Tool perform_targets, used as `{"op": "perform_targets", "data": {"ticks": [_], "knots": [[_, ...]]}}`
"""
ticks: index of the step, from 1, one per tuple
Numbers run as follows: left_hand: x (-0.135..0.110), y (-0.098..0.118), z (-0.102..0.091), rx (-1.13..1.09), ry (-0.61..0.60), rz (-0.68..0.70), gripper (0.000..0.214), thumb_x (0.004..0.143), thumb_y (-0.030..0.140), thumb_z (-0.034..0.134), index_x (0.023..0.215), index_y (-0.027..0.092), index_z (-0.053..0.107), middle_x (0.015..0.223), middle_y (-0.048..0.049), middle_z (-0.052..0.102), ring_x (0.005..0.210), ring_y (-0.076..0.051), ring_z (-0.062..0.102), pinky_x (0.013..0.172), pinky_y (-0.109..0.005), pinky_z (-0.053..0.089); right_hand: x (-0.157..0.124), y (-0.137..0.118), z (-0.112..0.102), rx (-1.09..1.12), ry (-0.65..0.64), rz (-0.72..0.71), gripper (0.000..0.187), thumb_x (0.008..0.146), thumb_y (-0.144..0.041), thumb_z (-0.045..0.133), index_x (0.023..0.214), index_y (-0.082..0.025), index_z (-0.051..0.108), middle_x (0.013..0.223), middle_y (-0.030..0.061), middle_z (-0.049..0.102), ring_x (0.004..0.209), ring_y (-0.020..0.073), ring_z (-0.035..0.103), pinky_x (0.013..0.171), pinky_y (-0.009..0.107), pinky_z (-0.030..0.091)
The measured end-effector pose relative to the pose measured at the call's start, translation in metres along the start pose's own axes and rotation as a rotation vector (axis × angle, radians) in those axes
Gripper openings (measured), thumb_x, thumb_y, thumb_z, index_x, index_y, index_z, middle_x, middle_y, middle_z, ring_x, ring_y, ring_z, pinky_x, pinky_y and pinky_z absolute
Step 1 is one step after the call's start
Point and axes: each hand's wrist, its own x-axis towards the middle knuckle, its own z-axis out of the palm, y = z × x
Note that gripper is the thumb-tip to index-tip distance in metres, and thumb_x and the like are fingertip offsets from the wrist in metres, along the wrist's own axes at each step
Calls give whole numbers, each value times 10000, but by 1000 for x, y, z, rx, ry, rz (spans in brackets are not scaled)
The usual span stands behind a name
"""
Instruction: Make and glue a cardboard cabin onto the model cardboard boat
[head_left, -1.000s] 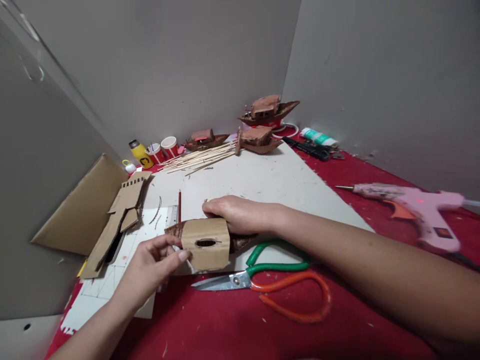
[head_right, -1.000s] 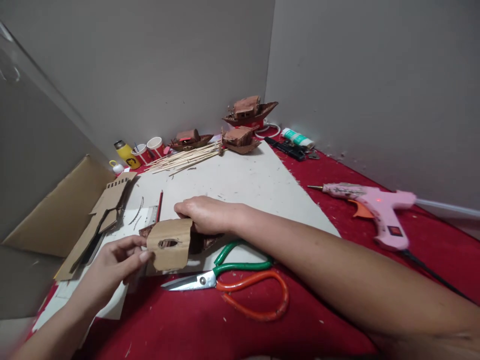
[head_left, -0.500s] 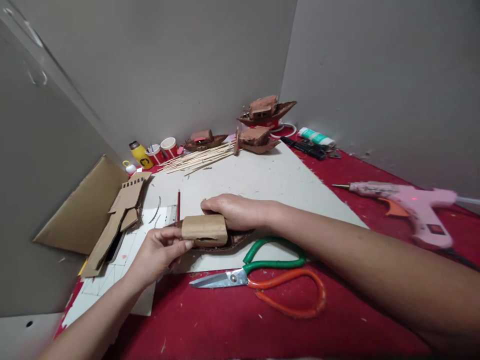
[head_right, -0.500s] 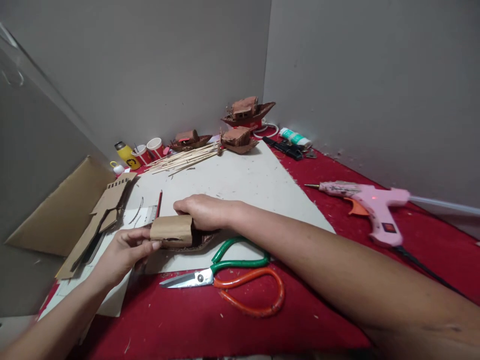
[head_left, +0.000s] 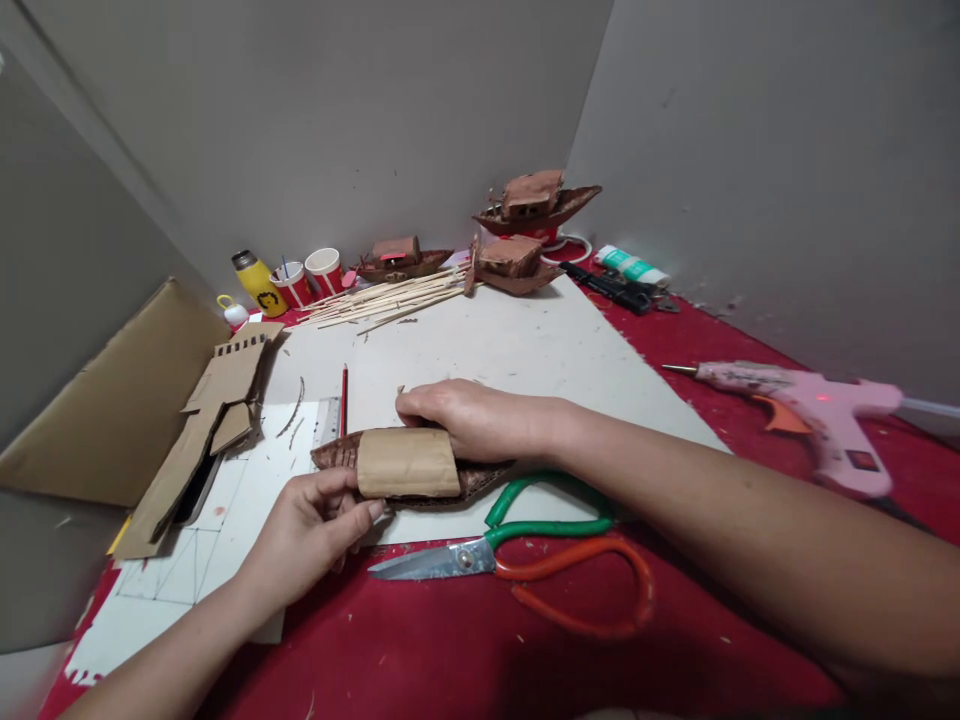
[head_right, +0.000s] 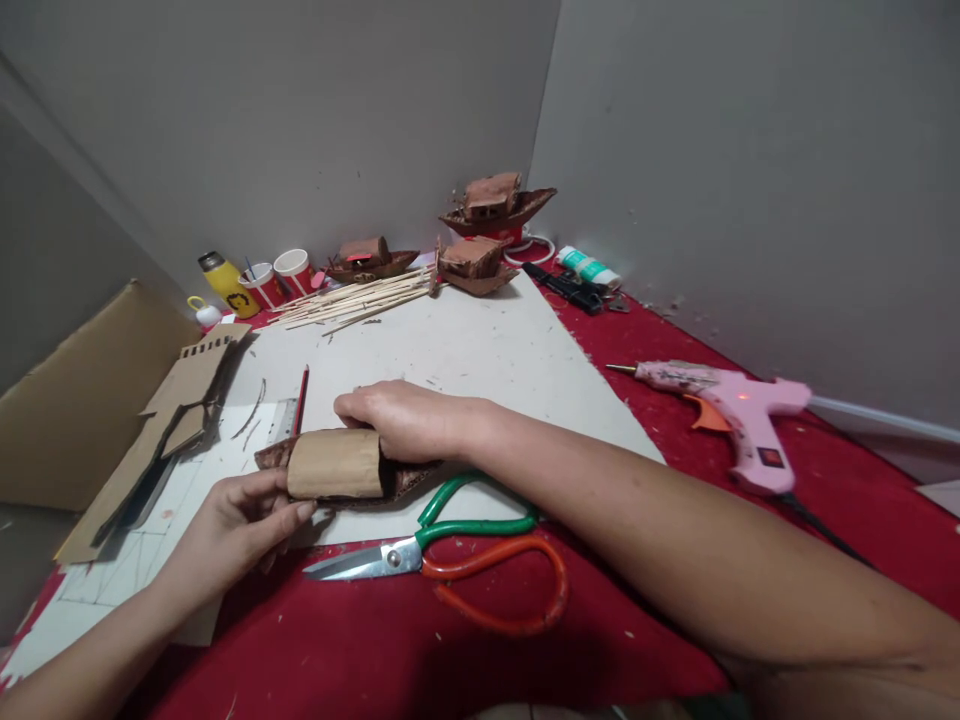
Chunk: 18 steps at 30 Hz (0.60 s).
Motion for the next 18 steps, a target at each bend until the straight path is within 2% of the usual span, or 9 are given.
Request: {"op": "perform_targets", "data": {"ticks": [6,11,18], "knots": [[-6,-7,5,-53,-30,-14,262,872,386,624,998,167,693,499,57,516,381,-68,405,375,-176,314,0,1,2,20,-2,-18,185,741,-44,558,804,-201,484,828,24,600,723,151,487,629,253,317],[-5,-8,9,-81,21,34,214,877,364,602,869,166,684,520,52,497,401,-67,380,386,-180,302,-1,0,2,18,-1,-26,182,723,-38,551,801,-192,492,803,18,584,706,148,482,623,250,318],[-6,-12,14,-115,-4,45,223,881,366,577,907,164,669,511,62,482,409,-80,371,411,-197,300,0,-4,2,-12,-9,-36,176,719,-43,540,801,-192,494,795,10,571,700,144,481,631,241,339]]}}
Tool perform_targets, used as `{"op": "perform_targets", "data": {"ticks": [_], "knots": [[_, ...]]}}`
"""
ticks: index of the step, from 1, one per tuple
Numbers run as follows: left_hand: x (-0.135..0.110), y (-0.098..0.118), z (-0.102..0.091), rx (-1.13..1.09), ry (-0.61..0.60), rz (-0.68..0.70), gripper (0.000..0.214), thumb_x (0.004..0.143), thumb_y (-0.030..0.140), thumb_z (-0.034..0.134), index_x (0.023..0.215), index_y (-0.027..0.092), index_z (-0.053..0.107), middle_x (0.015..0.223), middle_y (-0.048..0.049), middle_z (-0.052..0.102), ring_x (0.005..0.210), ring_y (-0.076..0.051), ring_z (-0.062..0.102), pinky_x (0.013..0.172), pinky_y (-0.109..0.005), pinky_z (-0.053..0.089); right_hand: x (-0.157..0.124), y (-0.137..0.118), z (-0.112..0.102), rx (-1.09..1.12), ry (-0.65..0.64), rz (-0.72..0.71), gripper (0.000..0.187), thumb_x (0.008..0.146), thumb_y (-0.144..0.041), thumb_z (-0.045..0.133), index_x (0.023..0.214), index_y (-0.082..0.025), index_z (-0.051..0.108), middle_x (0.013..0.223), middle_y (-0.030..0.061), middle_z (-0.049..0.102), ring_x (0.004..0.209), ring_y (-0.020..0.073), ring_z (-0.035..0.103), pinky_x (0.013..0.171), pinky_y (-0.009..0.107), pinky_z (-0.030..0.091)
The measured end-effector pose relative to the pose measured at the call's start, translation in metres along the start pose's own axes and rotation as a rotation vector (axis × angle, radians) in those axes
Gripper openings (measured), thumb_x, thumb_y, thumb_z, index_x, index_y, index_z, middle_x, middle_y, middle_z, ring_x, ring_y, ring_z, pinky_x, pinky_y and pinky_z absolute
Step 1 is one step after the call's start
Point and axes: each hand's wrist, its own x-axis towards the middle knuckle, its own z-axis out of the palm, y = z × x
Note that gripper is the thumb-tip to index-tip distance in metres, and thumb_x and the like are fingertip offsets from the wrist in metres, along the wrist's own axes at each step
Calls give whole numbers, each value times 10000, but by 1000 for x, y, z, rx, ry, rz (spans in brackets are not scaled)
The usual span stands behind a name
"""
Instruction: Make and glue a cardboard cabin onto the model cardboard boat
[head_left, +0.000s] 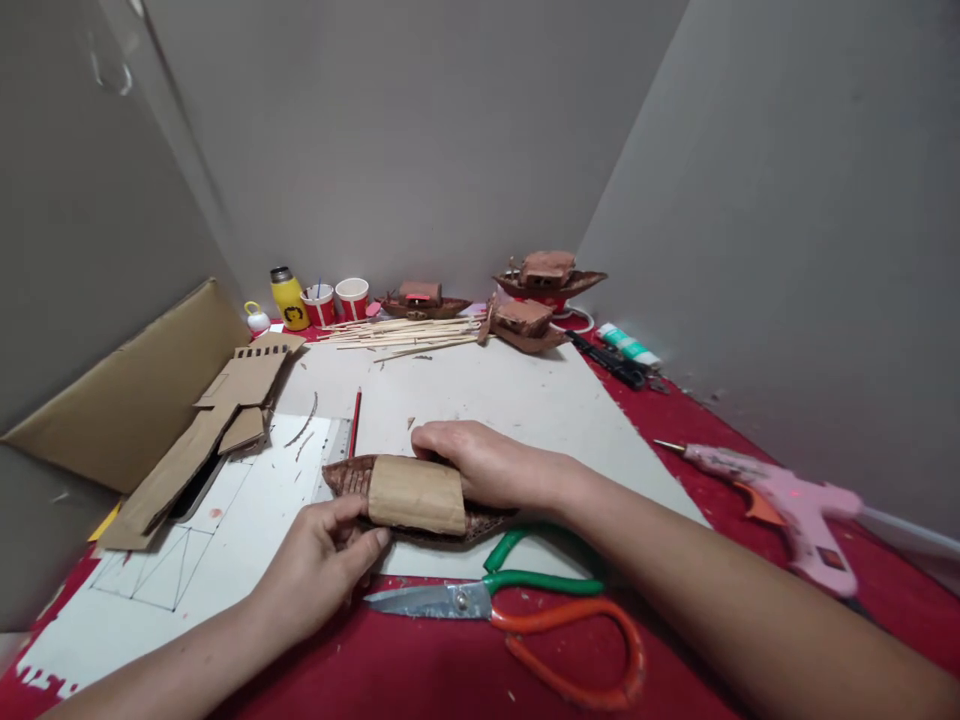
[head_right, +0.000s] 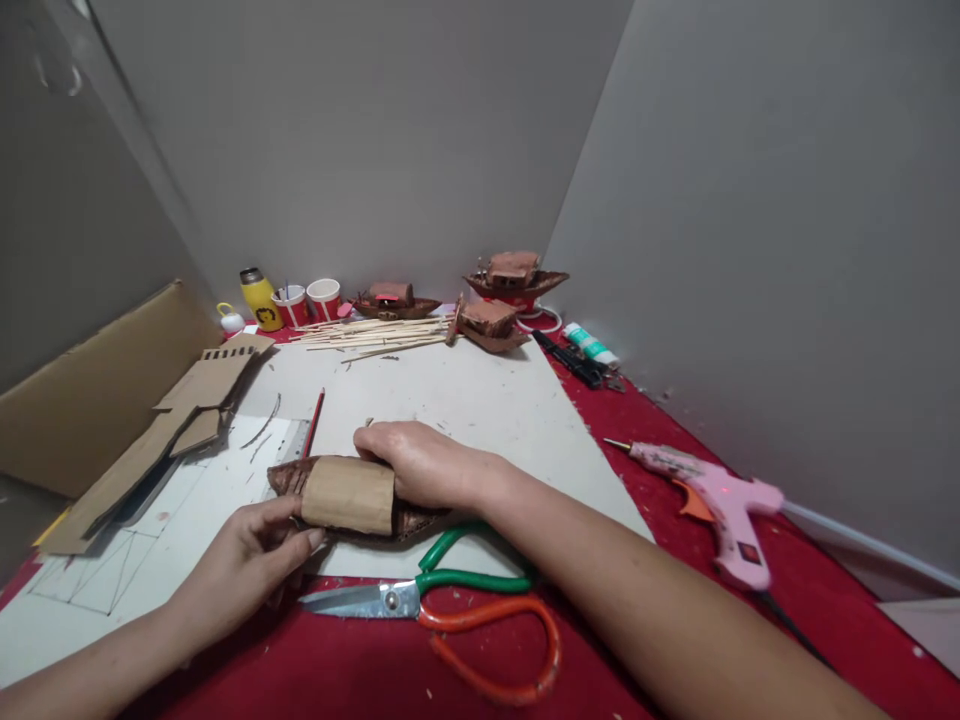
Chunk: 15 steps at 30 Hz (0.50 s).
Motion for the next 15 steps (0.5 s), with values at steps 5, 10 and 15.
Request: {"op": "perform_targets", "data": {"ticks": [5,10,15], "knots": [[0,-4,2,24,15,17,161,834,306,626,927,175,639,502,76,488,424,-92,407,433,-199,310,1,-1,1,-1,2,1,167,727,-52,538,790,-195,479,784,1,557,694,143,474,629,239,341],[3,-3,4,22,20,-10,154,832,332,621,854,180,635,498,66,533,388,-89,412,416,-201,311,0,0,2,29,6,14,172,725,-49,529,792,-199,478,788,0,558,698,144,466,638,246,336],[3,0,5,20,21,-26,179,848,363,600,838,185,617,503,55,561,363,-91,419,395,-205,318,0,2,3,62,3,34,183,712,-46,539,793,-199,479,767,-12,553,681,138,459,625,245,329]]}}
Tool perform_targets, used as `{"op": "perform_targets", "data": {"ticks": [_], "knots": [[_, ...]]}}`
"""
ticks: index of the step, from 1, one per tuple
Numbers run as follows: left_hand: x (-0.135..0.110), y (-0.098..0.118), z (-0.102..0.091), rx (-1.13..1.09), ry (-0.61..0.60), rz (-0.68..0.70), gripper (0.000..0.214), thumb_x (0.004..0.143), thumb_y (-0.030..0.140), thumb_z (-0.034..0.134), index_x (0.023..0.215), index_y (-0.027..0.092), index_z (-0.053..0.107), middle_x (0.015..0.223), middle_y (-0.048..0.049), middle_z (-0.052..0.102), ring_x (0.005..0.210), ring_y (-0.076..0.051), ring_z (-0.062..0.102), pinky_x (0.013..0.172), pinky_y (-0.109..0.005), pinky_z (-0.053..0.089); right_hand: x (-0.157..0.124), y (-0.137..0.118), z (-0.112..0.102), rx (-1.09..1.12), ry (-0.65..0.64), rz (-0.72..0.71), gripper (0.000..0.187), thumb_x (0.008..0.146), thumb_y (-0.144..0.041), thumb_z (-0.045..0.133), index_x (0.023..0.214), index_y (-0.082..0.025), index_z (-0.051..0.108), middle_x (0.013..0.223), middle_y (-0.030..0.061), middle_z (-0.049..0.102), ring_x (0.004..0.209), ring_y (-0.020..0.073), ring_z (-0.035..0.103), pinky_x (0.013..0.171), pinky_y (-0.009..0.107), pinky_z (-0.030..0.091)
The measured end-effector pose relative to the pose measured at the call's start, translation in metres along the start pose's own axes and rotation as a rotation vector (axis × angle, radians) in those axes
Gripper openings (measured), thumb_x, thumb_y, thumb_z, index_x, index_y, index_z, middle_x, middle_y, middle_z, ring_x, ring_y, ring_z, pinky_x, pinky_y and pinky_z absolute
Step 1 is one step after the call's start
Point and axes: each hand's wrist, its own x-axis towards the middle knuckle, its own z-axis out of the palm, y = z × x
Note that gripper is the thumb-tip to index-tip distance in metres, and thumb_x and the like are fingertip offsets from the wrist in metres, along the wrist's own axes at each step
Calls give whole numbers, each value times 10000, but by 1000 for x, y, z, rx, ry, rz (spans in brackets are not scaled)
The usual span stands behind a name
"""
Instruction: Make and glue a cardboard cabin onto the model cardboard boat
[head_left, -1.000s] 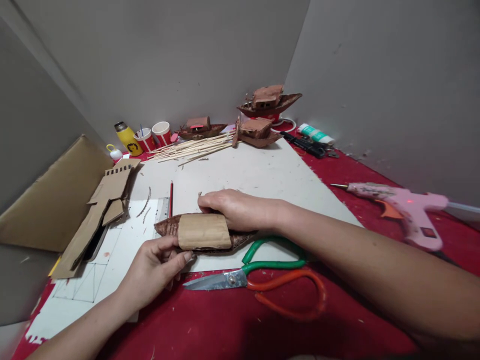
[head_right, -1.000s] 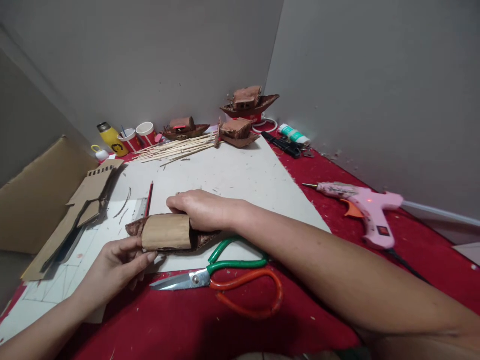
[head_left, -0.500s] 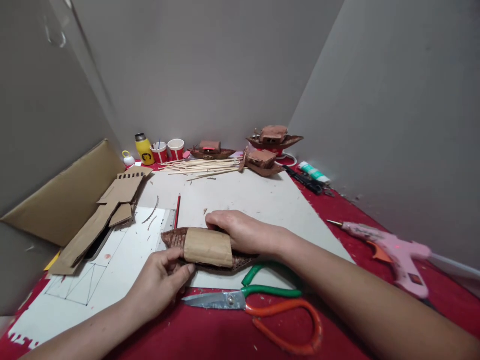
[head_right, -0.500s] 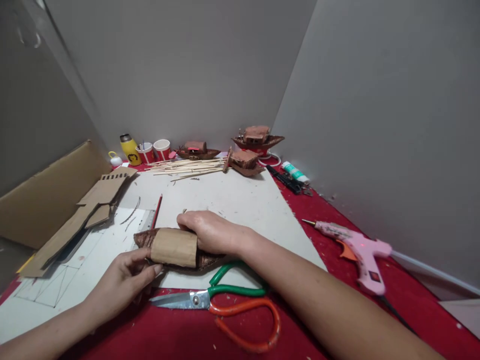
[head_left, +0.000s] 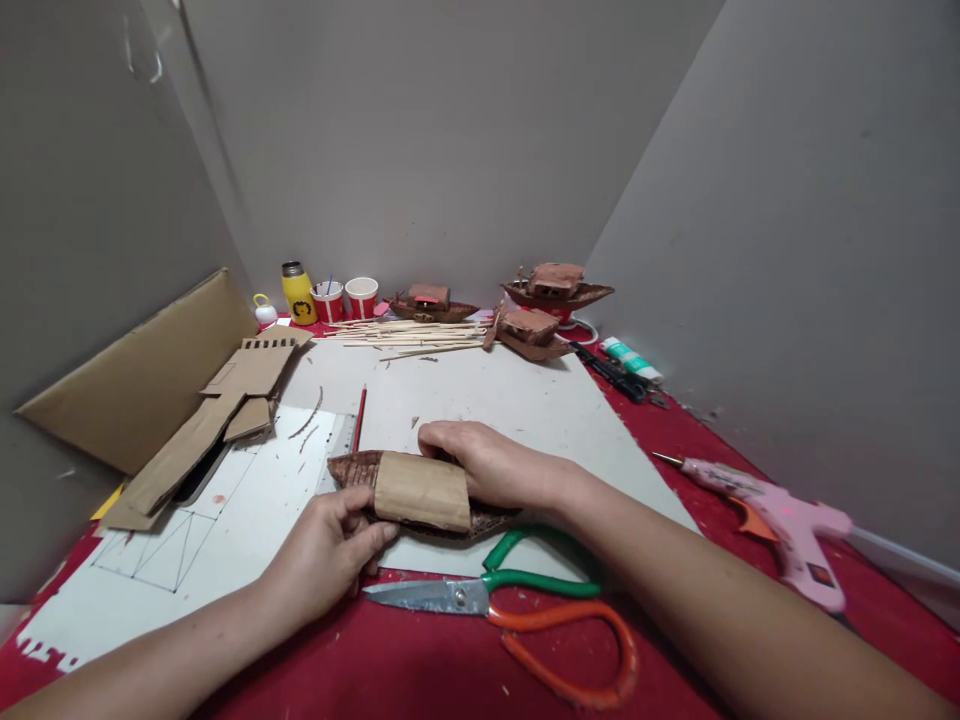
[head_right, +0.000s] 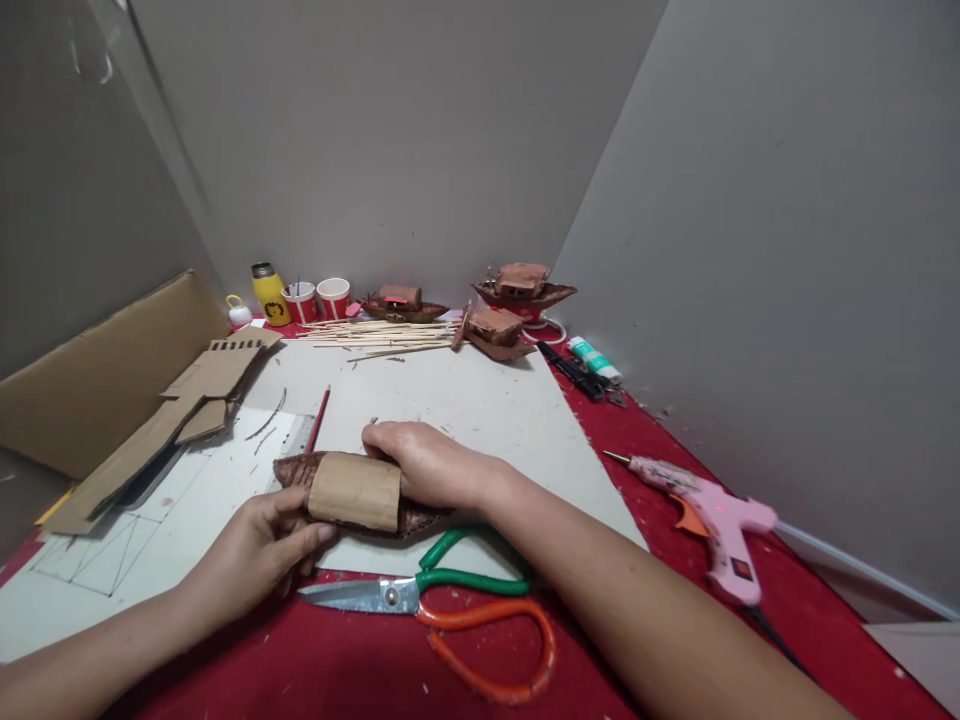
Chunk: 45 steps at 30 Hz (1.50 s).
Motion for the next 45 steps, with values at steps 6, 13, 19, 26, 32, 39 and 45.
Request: {"op": "perform_targets", "data": {"ticks": [6,13,19,26,32,39,45], "knots": [[0,1,-1,-12,-8,-11,224,814,342,640,954,168,670,508,56,561,393,-98,422,407,-204,330,1,2,1,51,6,32,248,725,-42,543,926,-188,531,849,8,607,744,148,521,658,248,375],[1,-2,0,-37,37,45,179,824,336,622,861,171,679,512,47,561,394,-98,424,406,-209,330,1,5,4,67,14,54,238,742,-55,549,942,-184,558,831,9,620,728,148,530,654,253,392],[1,-1,-3,-56,43,93,170,834,326,615,837,163,664,511,41,565,413,-95,444,425,-205,345,2,6,8,62,31,70,244,742,-69,548,959,-181,554,800,5,609,699,146,521,631,250,384],[7,-5,-11,-79,49,93,252,866,359,595,1013,160,643,518,44,579,388,-89,463,415,-200,357,3,2,15,91,123,147,289,756,-77,544,1017,-200,524,785,-9,605,693,148,534,624,247,387],[14,-6,-27,-23,-19,114,215,864,331,595,1012,176,620,520,74,524,381,-67,411,388,-172,332,7,-1,25,87,190,199,309,747,-53,532,1013,-206,497,762,-16,621,677,146,546,604,234,366],[19,-3,-40,40,-89,16,226,857,354,595,987,169,604,516,65,535,347,-71,412,347,-168,298,5,-8,28,-13,226,207,304,718,-31,536,957,-213,494,740,-10,597,672,152,519,597,240,308],[19,-4,-38,-13,-83,53,232,838,325,625,985,149,594,481,71,521,350,-64,405,346,-166,333,5,-13,25,-60,201,204,293,723,-42,552,958,-212,507,775,7,606,682,154,503,601,241,295]]}}
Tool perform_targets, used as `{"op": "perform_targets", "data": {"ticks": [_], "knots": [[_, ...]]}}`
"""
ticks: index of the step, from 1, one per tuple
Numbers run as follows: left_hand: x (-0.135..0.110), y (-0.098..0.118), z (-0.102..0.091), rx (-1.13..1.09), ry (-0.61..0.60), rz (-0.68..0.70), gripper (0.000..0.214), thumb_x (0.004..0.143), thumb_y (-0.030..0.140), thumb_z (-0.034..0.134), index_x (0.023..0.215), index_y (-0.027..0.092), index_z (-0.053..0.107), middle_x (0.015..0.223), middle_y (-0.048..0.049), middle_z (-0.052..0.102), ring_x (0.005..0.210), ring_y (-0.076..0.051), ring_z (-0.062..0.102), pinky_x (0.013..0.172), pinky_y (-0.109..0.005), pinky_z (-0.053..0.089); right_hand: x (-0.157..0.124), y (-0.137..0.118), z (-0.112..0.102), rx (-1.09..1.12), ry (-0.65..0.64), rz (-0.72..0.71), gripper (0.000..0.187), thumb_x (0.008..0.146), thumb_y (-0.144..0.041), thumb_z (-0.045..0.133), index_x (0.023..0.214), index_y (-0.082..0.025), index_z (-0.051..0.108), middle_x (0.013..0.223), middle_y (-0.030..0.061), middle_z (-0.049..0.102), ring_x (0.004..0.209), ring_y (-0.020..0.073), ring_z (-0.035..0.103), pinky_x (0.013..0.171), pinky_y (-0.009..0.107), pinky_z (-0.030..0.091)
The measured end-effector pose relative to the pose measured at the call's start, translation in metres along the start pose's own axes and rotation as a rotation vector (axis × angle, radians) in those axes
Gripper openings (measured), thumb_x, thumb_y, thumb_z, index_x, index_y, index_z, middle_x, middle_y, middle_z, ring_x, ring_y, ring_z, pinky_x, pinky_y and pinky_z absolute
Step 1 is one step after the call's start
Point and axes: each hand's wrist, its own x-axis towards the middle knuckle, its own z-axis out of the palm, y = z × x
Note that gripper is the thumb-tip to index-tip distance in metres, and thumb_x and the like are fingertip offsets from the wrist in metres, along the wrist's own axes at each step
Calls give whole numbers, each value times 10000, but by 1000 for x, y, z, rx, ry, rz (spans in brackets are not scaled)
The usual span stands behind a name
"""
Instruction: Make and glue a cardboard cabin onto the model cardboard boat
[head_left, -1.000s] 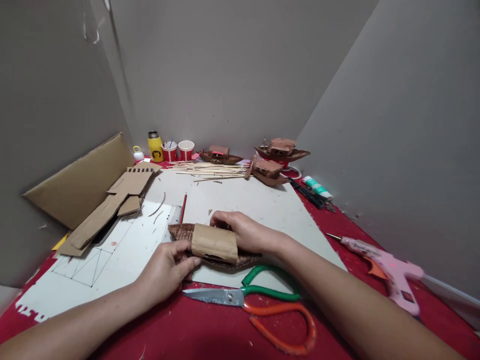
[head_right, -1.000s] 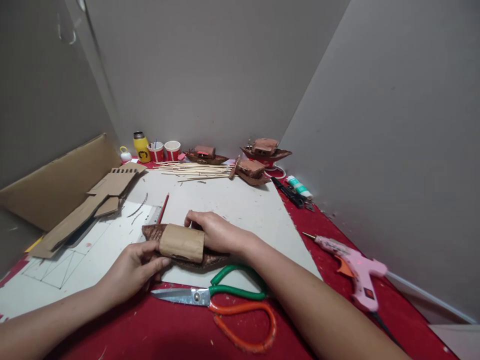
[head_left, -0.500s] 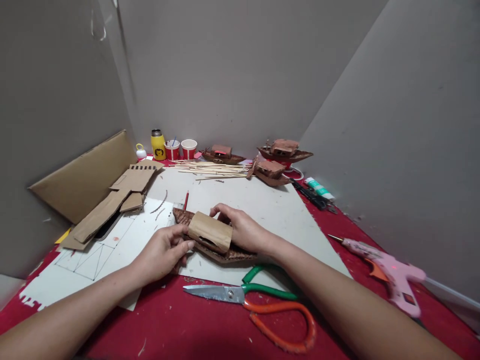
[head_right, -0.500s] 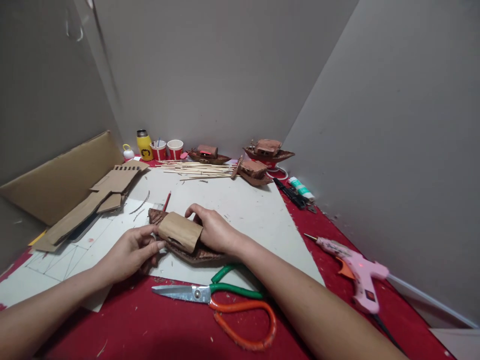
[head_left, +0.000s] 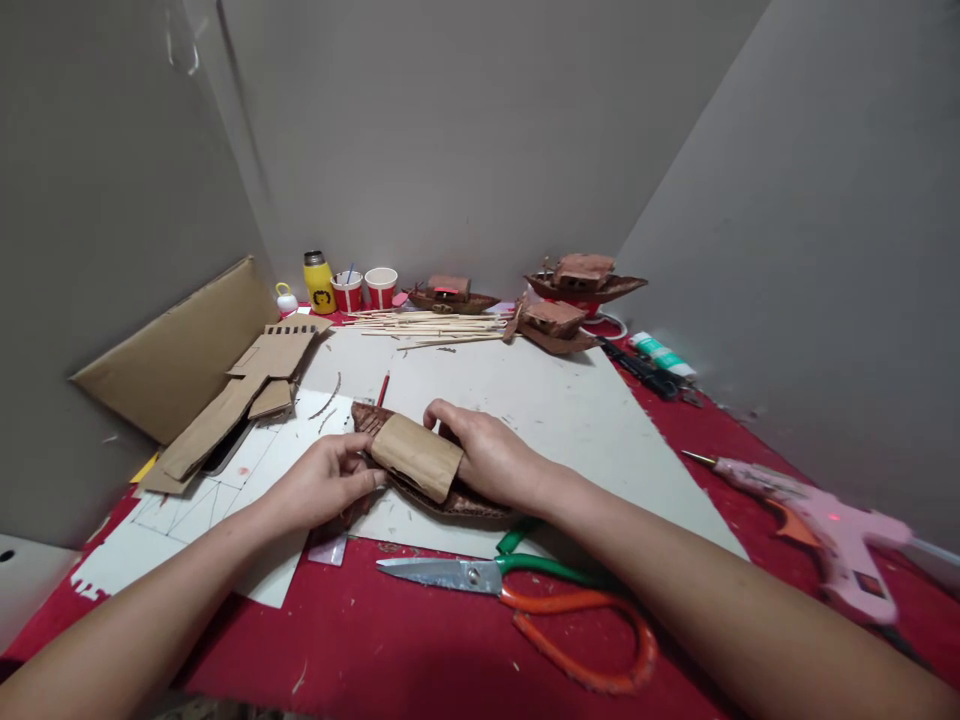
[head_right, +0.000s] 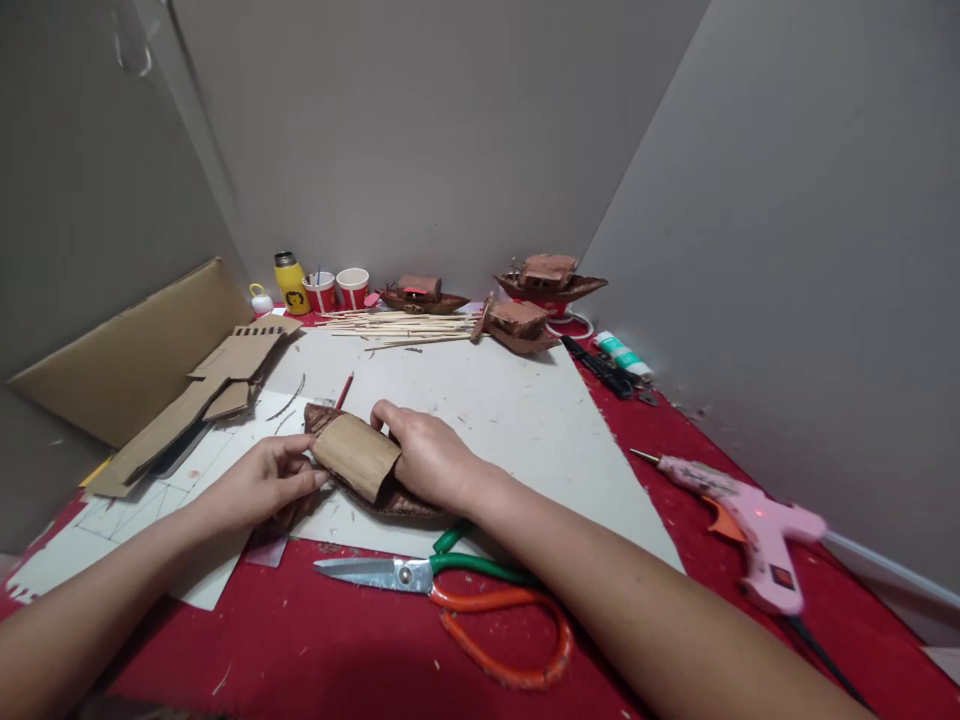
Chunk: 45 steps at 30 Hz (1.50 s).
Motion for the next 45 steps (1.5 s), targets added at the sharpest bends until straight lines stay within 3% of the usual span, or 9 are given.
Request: {"op": "perform_targets", "data": {"ticks": [7,12,17,23,29,32,36,39,45], "knots": [[-4,8,4,-180,-43,-56,431,815,359,689,1153,150,523,473,75,570,323,-71,454,336,-159,338,1,-4,-3,-40,-15,11,299,720,-41,553,966,-207,516,791,23,623,686,158,493,605,243,306],[-2,7,6,-307,-31,-86,358,797,351,699,1066,144,586,485,38,629,292,-55,447,316,-143,313,1,-3,-3,-44,-12,10,276,736,-56,554,959,-213,515,790,23,637,681,157,511,602,243,321],[1,4,8,-246,-13,-120,268,783,309,667,980,145,588,467,39,614,286,-68,466,305,-142,320,1,-3,-2,-40,-8,2,279,732,-52,544,958,-212,515,820,30,651,702,162,526,617,251,337],[1,2,9,-148,-23,-85,332,845,314,588,1131,152,545,493,44,618,308,-80,476,325,-157,362,0,-2,-1,-22,9,12,308,727,-46,541,988,-204,498,797,31,646,685,162,526,599,253,340],[2,0,11,-125,-26,-59,271,866,304,541,1095,158,531,527,43,607,334,-92,481,341,-177,359,1,0,1,-1,41,1,364,727,-40,538,1041,-217,482,731,-10,628,638,145,535,570,233,347],[-2,1,12,-101,29,37,176,870,293,533,989,165,553,613,23,614,402,-88,495,384,-192,386,-3,-5,-1,-15,112,-44,427,706,-41,543,1092,-213,482,844,24,661,698,165,561,618,257,389],[-16,6,10,179,196,350,85,874,213,518,836,171,581,678,4,594,560,-112,549,526,-219,442,-14,-20,-11,-68,346,-252,510,766,-84,542,1247,-199,417,1103,108,639,890,211,589,769,326,461],[-25,10,7,375,303,512,96,863,150,512,810,185,583,682,5,585,604,-126,547,583,-231,441,-22,-31,-18,-145,475,-433,409,866,-167,517,1260,-179,406,1006,106,642,883,225,588,768,338,487],[-27,8,5,430,339,572,108,858,131,522,812,204,587,709,-7,626,621,-142,566,600,-238,451,-23,-34,-18,-237,455,-461,270,903,-177,467,1167,-137,507,924,118,636,816,226,549,724,347,477]]}}
